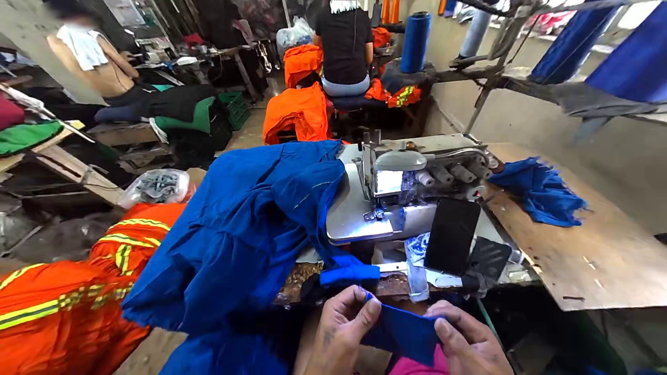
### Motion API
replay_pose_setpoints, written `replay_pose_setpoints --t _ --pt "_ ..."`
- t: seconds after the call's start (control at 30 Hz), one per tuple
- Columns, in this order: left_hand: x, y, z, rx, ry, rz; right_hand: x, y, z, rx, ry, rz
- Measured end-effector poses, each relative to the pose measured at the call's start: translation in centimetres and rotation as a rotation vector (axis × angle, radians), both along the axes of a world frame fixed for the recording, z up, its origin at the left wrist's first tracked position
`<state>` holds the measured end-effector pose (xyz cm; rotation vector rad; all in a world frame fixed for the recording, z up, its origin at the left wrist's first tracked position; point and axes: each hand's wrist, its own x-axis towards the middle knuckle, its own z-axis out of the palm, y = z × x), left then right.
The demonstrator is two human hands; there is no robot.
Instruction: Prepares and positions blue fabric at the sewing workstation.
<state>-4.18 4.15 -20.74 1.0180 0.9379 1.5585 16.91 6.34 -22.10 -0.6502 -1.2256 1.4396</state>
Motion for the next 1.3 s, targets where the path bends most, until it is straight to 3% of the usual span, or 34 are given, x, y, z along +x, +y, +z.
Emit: replay_pose_setpoints --t 0.13,0.23,0.4,0.53,0.77,0.9,1.1,1.23,1.3 --pt "0.0 0.1 -0.4 -0.014 -0.062 0.037 -0.1 0.0 0.1 0.005 0.012 -0.045" --pt "-0.6 0.2 -0.8 0.067 -0.013 -0.086 -0.3 -0.6 1.1 0.021 -0.014 0.006" --pt "-0.1 0.2 0.2 0.172 -0.022 -0.3 -0.9 -1.3 3.4 0.365 -0.112 0.26" --pt "0.7 -0.1 0.7 0.151 -0.143 -0.402 -1.2 -1.1 3.2 0.298 -0.106 0.161" --pt "0.4 0.3 0.9 0.235 -0.172 -0.56 -1.2 -0.9 3.4 0.243 -0.034 0.227" --pt "-0.1 0.5 0.6 0.231 -0.121 -0.462 -1.1 -1.1 3.5 0.255 -0.021 0.254" --pt "-1.1 0.8 1.1 0.122 -0.178 -0.023 -0.7 -1.3 2.9 0.231 -0.046 0.164" --pt "0.9 0.8 1.6 0.067 -0.248 0.084 -2.0 -1.3 2.0 0.353 -0.022 0.209" --pt "1.1 1.0 1.4 0.091 -0.248 0.025 -2.4 -1.5 2.0 0.357 0.01 0.231"
